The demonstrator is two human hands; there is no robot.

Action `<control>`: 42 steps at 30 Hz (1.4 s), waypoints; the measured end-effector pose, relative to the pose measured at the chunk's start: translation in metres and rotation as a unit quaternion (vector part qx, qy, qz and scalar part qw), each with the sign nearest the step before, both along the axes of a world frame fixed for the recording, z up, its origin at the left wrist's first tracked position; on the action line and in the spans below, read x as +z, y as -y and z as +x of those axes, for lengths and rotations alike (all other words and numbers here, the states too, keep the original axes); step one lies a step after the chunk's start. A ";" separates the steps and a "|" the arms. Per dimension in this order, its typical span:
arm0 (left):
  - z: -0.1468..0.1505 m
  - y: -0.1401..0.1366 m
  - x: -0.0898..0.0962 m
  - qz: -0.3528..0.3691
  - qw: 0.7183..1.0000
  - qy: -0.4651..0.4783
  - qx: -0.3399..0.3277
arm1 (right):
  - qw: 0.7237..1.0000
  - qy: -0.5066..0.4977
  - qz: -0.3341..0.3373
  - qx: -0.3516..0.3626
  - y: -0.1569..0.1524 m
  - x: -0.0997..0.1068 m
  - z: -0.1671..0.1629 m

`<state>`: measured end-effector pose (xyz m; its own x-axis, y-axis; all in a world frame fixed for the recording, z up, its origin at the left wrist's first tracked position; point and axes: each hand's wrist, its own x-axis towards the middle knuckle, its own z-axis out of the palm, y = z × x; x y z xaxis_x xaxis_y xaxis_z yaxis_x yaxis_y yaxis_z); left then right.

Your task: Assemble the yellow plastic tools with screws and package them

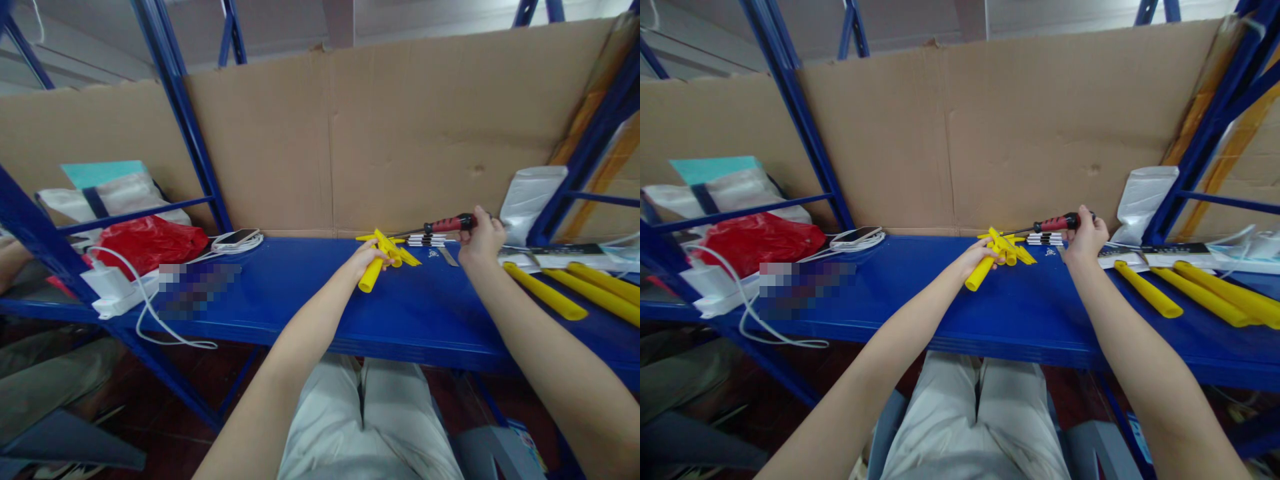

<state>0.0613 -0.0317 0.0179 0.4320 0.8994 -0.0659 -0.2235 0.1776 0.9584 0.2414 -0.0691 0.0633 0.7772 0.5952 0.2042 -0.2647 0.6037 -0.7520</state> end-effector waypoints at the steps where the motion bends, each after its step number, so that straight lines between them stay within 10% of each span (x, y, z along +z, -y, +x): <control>1: 0.000 0.001 0.000 0.001 1.000 -0.001 0.000 | 1.000 -0.003 0.004 0.003 0.000 0.000 0.000; 24: 0.000 0.004 0.001 0.020 1.000 0.003 -0.018 | 1.000 0.006 0.013 -0.011 -0.003 -0.002 0.003; 35: -0.003 -0.006 0.000 0.028 0.995 0.051 0.077 | 0.936 0.337 0.093 -0.048 -0.013 -0.022 0.012; 42: -0.005 -0.010 -0.003 0.056 0.987 0.000 0.149 | 0.951 0.304 0.036 0.041 -0.020 -0.025 0.012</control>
<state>0.0562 -0.0213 0.0147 0.1464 0.9884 0.0405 -0.2504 -0.0026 0.9681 0.2532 -0.0487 0.0381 0.4541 0.6160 0.6437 0.1590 0.6549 -0.7388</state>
